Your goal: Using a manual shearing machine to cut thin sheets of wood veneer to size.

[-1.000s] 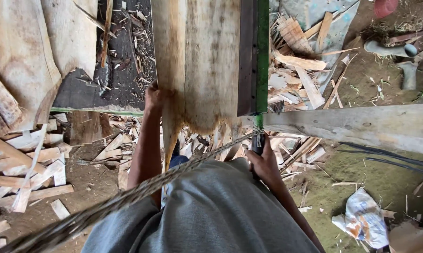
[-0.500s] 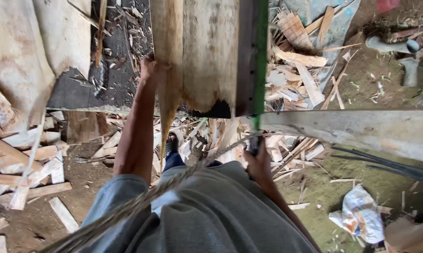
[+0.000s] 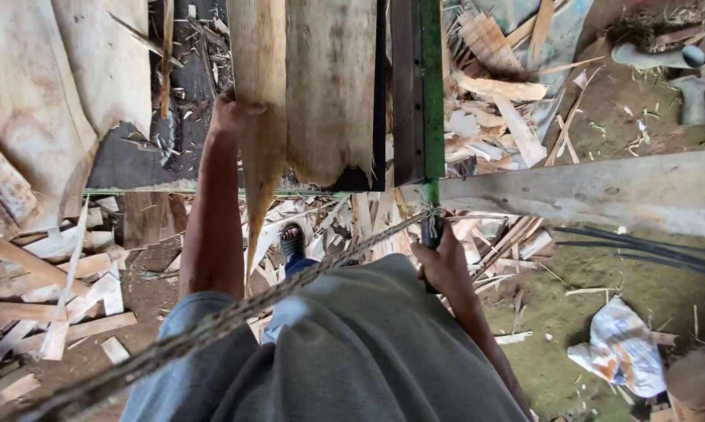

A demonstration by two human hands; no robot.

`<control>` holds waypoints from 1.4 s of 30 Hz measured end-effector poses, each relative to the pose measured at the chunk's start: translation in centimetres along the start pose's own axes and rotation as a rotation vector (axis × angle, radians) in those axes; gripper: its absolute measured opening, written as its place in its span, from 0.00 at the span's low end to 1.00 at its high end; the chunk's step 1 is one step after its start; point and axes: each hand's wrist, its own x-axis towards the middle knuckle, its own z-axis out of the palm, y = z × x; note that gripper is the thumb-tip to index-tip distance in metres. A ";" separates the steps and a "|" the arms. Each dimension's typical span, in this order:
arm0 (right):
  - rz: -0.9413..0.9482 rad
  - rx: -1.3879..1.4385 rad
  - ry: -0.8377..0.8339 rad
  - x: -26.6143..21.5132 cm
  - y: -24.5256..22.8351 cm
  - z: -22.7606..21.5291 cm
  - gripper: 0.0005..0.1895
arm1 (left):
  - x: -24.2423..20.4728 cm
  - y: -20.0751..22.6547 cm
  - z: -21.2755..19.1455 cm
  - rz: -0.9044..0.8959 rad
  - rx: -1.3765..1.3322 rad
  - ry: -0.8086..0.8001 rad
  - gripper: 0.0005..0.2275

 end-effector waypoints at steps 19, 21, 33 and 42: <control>-0.126 0.073 0.005 -1.4 -0.9 -1.1 0.18 | 0.4 -5.2 -2.8 0.034 -0.067 0.023 0.25; -0.138 0.168 -0.032 -1.2 -0.8 -1.2 0.19 | 0.1 -5.1 -2.9 0.044 -0.172 0.015 0.21; -0.118 0.049 -0.043 -1.8 -1.9 -1.5 0.17 | 0.4 -4.5 -4.4 -0.228 -0.118 -0.048 0.28; -0.113 0.020 -0.009 -2.2 -2.4 -1.6 0.23 | -4.7 0.4 -4.0 -0.103 -0.121 -0.003 0.26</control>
